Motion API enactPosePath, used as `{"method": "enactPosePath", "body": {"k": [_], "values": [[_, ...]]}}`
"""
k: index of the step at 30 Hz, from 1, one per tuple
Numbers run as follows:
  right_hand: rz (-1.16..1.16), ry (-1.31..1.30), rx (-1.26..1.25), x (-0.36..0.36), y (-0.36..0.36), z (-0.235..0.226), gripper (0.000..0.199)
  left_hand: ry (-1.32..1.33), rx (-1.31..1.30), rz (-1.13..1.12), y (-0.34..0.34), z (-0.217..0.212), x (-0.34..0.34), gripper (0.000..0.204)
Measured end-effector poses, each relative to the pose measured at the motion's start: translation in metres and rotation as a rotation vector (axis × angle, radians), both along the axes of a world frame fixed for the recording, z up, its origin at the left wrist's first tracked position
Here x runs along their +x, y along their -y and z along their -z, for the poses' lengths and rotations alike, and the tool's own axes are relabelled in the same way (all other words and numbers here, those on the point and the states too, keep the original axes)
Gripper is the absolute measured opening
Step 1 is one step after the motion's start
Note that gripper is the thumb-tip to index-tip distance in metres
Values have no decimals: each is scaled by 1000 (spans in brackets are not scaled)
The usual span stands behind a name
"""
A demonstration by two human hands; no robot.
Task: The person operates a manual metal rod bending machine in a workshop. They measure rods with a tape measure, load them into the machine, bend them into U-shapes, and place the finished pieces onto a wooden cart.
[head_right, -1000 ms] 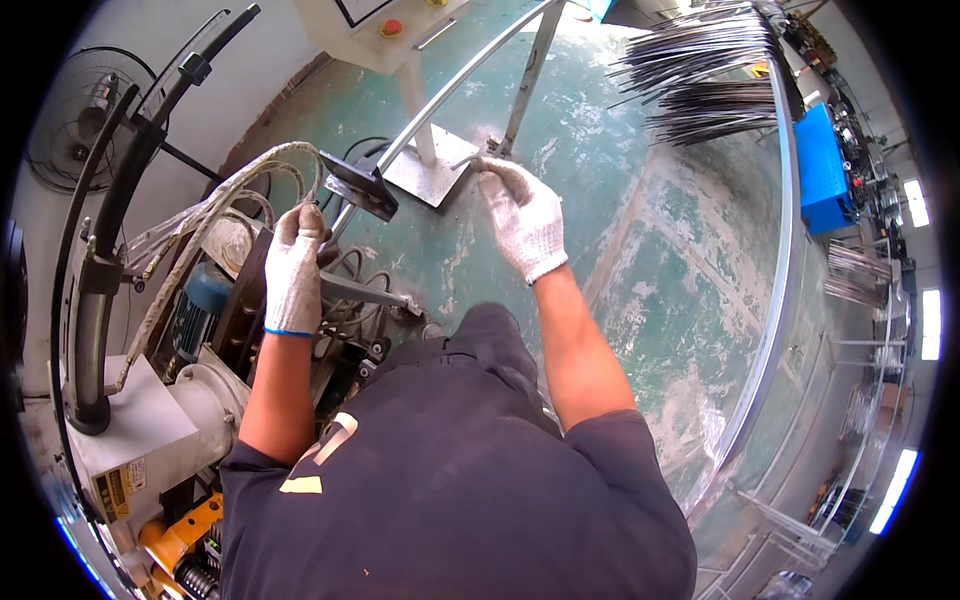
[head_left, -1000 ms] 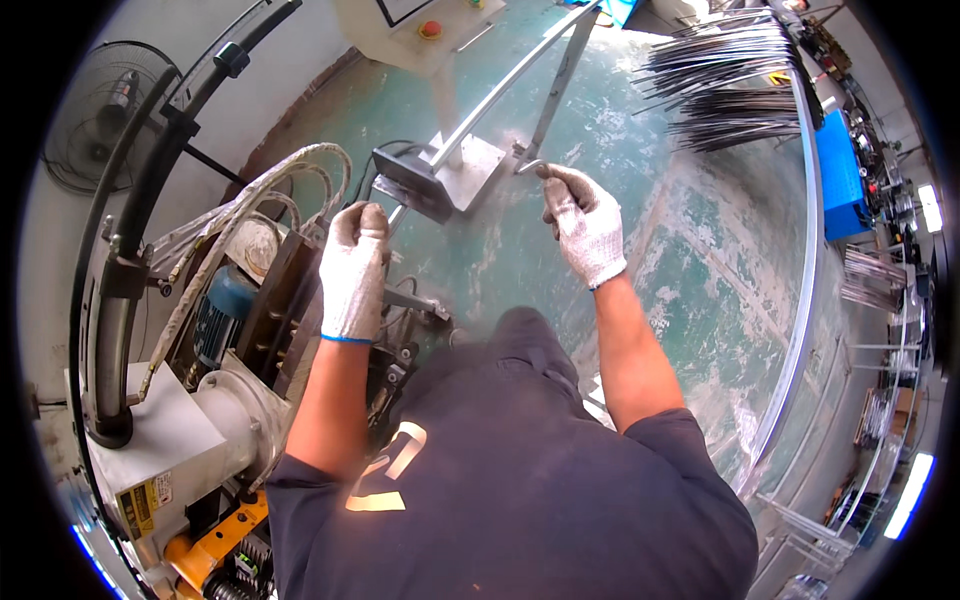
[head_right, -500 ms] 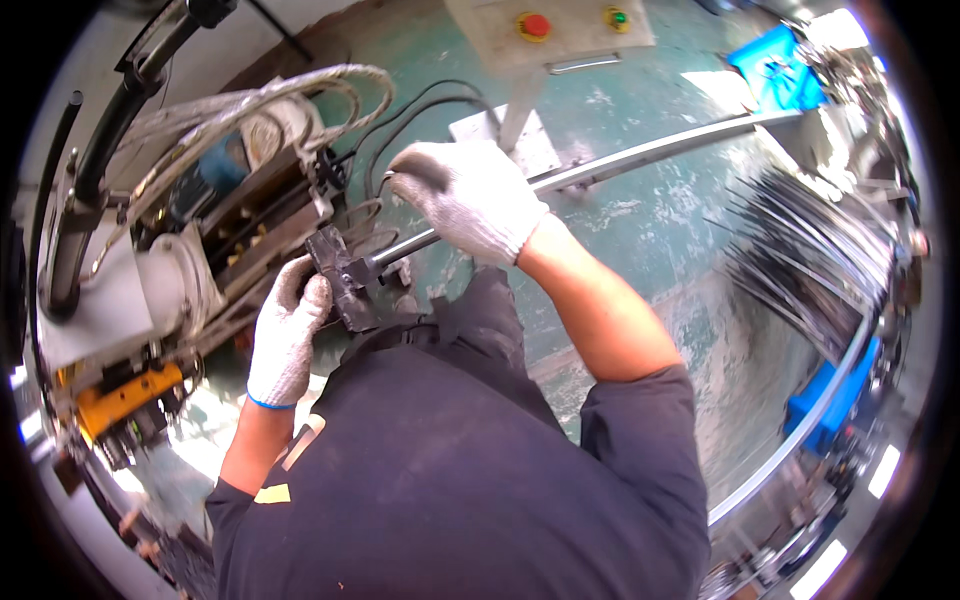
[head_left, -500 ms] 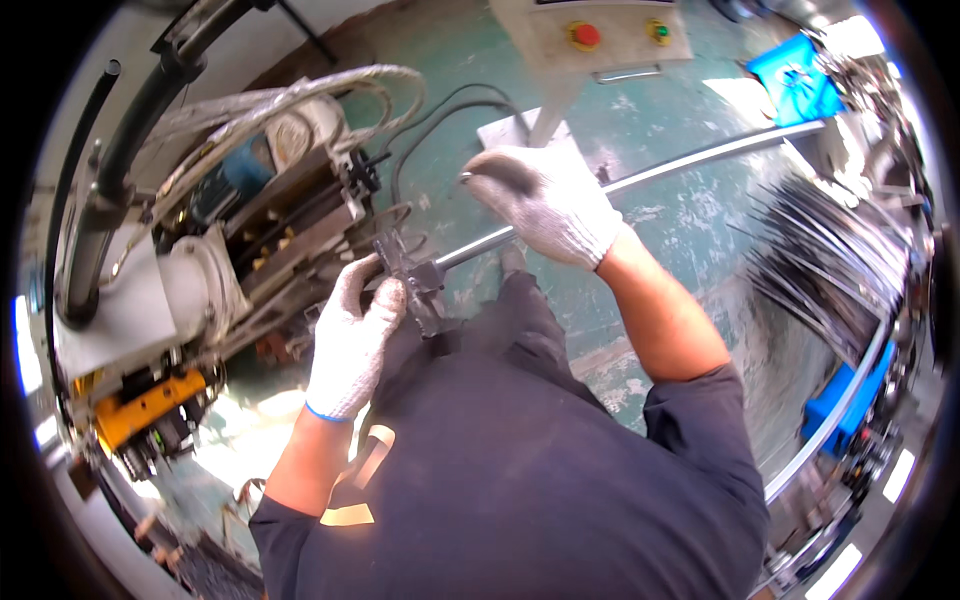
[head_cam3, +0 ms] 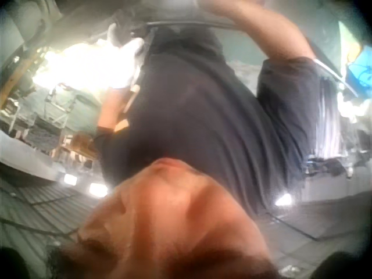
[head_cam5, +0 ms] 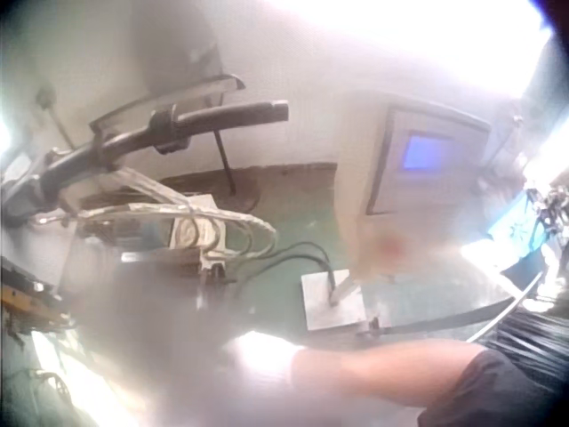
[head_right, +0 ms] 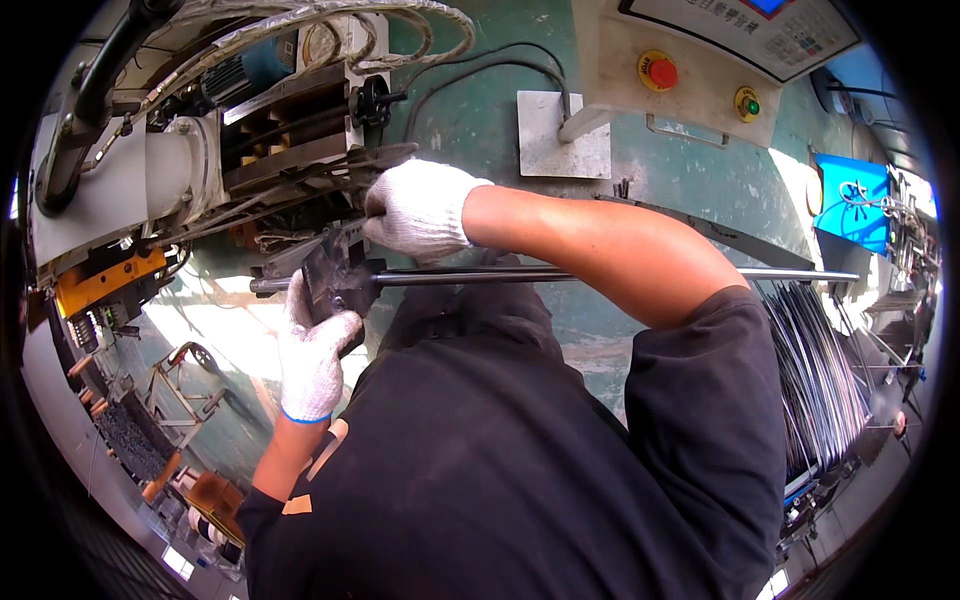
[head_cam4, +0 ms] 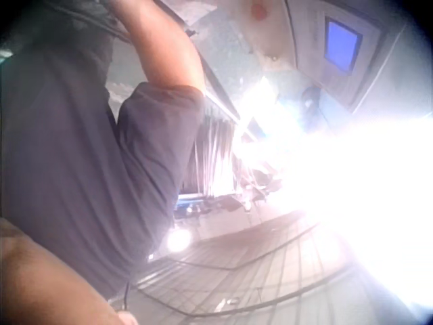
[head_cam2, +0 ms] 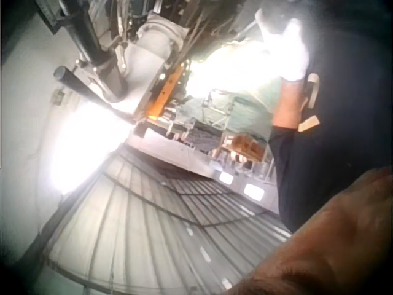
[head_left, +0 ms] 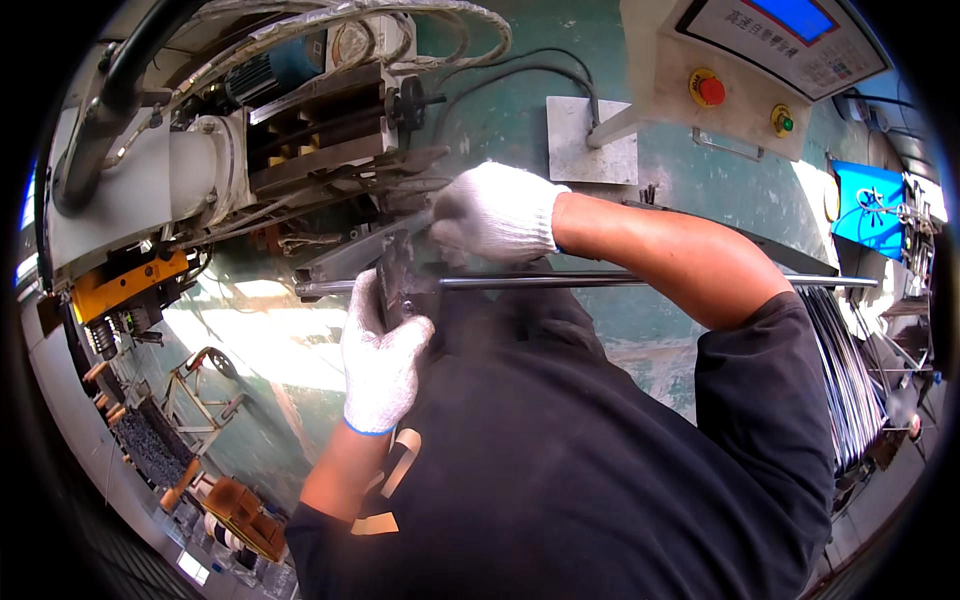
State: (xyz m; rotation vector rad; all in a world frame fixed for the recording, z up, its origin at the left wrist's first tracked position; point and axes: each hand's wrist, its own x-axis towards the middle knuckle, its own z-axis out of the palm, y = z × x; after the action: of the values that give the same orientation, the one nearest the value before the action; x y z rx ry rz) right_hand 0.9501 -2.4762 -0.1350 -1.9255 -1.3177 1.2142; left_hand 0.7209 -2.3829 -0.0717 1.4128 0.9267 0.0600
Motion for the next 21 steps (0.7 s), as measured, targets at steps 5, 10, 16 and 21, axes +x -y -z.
{"method": "enactPosePath", "body": {"k": [5, 10, 16, 21], "values": [[-48, -67, -104, -1, -13, 13, 35, 26, 97, 91, -2, 1, 1, 56], [-66, -47, -150, -1, -17, 11, 37, 86, -40, 10, -5, 6, 0, 57], [-136, 18, -205, 1, -28, -6, 38, 99, 60, 23, -6, 10, -1, 53], [-261, 124, -227, -5, -40, -12, 36, 90, 31, 31, -8, 12, -1, 49]]}}
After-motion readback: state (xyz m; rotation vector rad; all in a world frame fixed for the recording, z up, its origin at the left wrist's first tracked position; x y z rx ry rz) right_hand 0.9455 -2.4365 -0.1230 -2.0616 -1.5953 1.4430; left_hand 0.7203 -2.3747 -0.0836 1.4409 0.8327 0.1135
